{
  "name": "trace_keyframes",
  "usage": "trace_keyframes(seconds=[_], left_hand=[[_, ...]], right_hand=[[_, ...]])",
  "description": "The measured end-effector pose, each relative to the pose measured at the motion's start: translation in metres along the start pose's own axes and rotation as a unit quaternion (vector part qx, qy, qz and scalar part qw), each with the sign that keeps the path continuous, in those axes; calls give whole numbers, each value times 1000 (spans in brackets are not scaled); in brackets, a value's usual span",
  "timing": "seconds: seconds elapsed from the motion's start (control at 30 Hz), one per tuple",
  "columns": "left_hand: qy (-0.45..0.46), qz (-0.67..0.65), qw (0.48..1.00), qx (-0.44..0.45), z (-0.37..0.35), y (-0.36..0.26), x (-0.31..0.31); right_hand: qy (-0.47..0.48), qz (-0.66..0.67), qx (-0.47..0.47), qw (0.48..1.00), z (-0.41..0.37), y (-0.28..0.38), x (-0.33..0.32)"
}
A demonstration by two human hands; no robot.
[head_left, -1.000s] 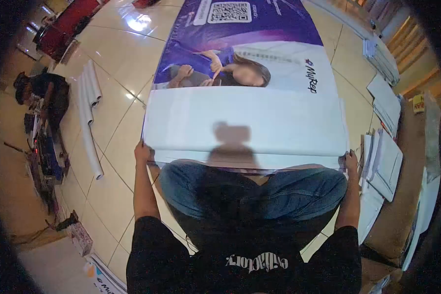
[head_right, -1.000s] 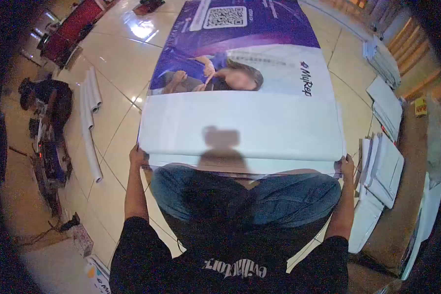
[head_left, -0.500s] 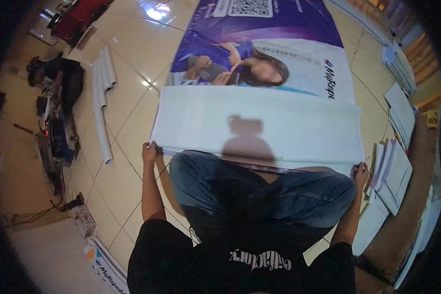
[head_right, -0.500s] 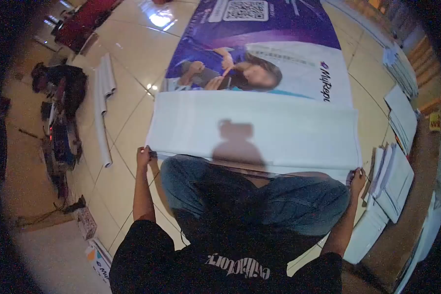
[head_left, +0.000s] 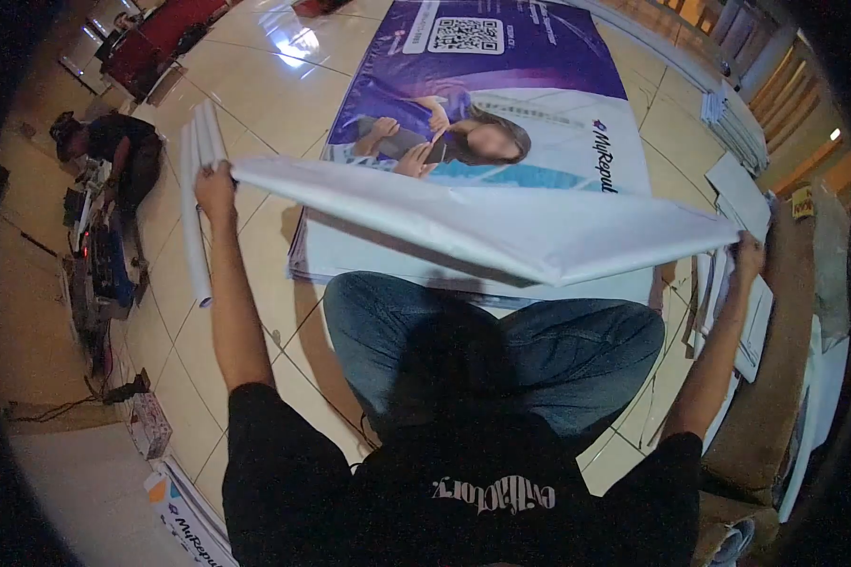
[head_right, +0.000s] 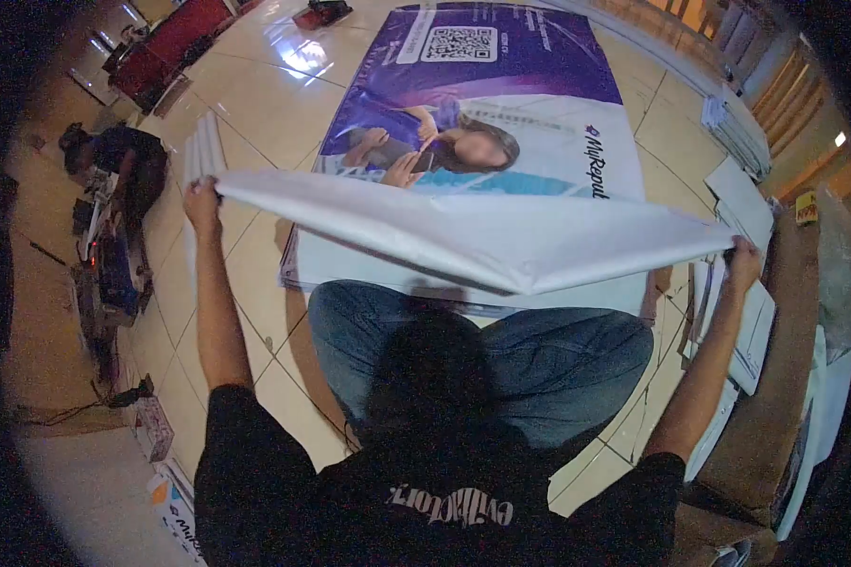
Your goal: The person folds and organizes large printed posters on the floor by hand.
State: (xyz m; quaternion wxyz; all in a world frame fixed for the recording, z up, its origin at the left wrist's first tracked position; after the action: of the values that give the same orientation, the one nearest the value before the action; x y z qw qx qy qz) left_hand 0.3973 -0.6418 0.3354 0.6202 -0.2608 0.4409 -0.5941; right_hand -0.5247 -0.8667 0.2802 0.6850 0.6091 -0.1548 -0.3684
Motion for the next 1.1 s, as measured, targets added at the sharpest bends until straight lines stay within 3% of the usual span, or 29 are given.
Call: trace_keyframes(seconds=[0.03, 0.07, 0.1, 0.13, 0.2, 0.23, 0.27, 0.3, 0.4, 0.47, 0.5, 0.53, 0.57, 0.6, 0.63, 0.73, 0.8, 0.87, 0.93, 1.0, 1.03, 1.07, 1.1], left_hand=[[-11, -33, 999, -29, 14, -28, -9], [-11, -15, 1000, 25, 30, -53, -25], [13, 1, 1000, 14, 46, -83, -44], [-26, -32, 993, 112, 98, -58, -50], [30, 32, 992, 116, 92, -147, -90], [-12, -30, 995, 90, 132, -146, -98], [30, -226, 973, -25, 119, -185, -104], [29, -173, 983, -59, 158, -194, -114], [41, -287, 957, 24, 158, -253, -99], [138, -144, 980, -15, 178, -255, -76], [118, -186, 975, -13, 186, -235, -49], [189, -185, 964, 28, 285, -155, -10], [99, -29, 994, 25, 256, -151, 17], [55, 204, 941, 263, 259, -120, 38], [12, 235, 935, 267, 238, -113, 54], [-82, 129, 984, 92, 172, -165, 75], [-108, 96, 987, 73, 179, -195, 81], [-202, 11, 975, 88, 198, -210, 102], [-213, -97, 970, 70, 217, -221, 104], [-198, -238, 951, 12, 206, -235, 92], [-154, -322, 934, 12, 207, -222, 89], [-109, -404, 908, 9, 210, -202, 83], [-122, -427, 896, 3, 188, -190, 76]], right_hand=[[3, 48, -18, 999, 26, 7, -16], [7, 95, -37, 995, 52, 14, -31], [42, 111, -147, 982, 33, 57, -43], [53, 94, -162, 981, 36, 86, -58], [42, 66, -184, 980, 51, 137, -88], [32, 58, -198, 978, 54, 163, -102], [20, 52, -217, 975, 57, 189, -113], [9, 45, -234, 971, 59, 212, -120], [-25, 25, -271, 962, 69, 248, -113], [-42, -6, -281, 959, 91, 243, -90], [-45, -28, -283, 958, 106, 230, -75], [-49, -53, -287, 955, 122, 210, -54], [-59, -80, -290, 952, 137, 188, -30], [-69, -99, -298, 947, 146, 172, -4], [-91, -101, -297, 945, 154, 161, 20], [-177, -61, -230, 955, 134, 192, 67], [-213, -54, -177, 959, 131, 224, 80], [-240, -75, -108, 962, 122, 241, 90], [-277, 62, -89, 955, 128, 254, 99], [-211, 142, -90, 963, 209, 215, 104], [-205, 129, -84, 967, 211, 200, 102], [-118, 275, -77, 951, 206, 193, 98], [-31, 416, -64, 907, 202, 186, 93]])
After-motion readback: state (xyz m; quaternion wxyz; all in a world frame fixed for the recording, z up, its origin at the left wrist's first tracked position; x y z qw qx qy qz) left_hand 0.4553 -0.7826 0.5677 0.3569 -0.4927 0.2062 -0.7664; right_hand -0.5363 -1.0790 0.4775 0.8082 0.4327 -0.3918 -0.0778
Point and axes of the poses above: each hand's wrist, its own z-axis towards the middle knuckle, its own x-axis out of the palm, y = z × x, the point moved 1 cm from there along z, towards the middle knuckle, and after that the axes turned 8 degrees about -y, right-handed, at the moved point
